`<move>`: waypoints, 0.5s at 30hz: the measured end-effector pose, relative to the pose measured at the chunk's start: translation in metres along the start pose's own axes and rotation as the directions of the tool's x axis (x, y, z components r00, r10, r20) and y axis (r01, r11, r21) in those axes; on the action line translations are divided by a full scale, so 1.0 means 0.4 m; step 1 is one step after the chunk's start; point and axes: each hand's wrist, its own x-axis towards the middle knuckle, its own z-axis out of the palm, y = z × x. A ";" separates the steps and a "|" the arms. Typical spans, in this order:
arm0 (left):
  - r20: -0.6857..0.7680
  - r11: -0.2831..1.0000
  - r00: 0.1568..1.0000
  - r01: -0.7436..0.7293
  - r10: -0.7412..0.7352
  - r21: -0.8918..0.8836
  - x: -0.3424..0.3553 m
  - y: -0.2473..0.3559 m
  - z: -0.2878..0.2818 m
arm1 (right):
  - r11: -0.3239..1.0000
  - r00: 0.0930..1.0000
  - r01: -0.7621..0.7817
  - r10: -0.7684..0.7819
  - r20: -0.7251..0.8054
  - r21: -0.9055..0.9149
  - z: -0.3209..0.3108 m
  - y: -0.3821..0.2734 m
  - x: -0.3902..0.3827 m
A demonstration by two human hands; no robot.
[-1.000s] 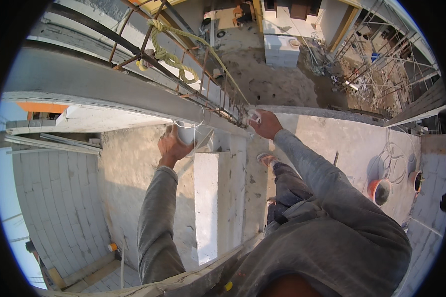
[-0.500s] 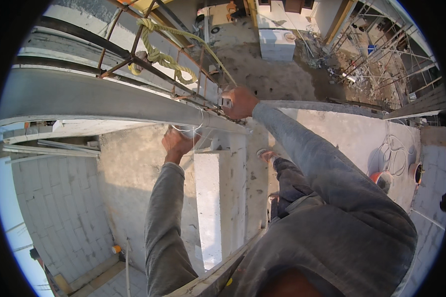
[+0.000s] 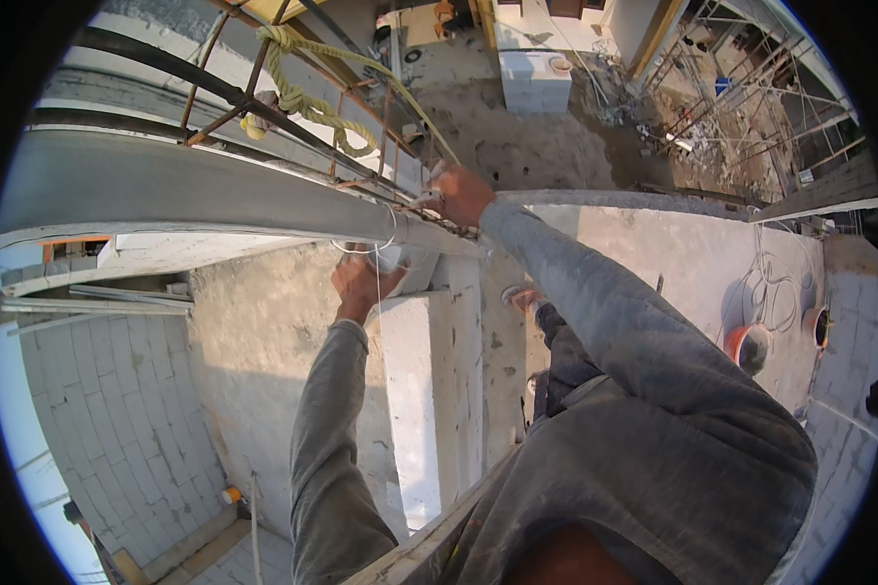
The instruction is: The person applies mortar to the edges of white aerated concrete blocks using a trowel, then places and adjusts the blocks on a rooftop wall. The person uses a hammer to tap the blocks into position and a tape measure to check alignment.
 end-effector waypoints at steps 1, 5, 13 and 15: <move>-0.015 1.000 1.000 0.020 -0.020 -0.007 -0.001 0.004 0.004 | 1.000 1.000 0.009 -0.009 -0.002 -0.014 0.001 0.002 0.001; -0.038 0.998 0.998 0.055 -0.056 -0.028 -0.006 0.011 0.032 | 0.993 0.994 0.089 -0.093 -0.052 -0.079 0.007 0.007 0.009; -0.178 0.977 0.978 0.070 -0.107 -0.200 -0.021 0.036 0.106 | 0.998 0.992 -0.020 0.027 0.126 -0.059 -0.023 -0.011 0.020; -0.123 0.964 0.978 0.138 -0.169 -0.226 -0.024 0.054 0.100 | 0.997 0.986 -0.050 0.058 0.158 -0.055 -0.031 -0.017 0.020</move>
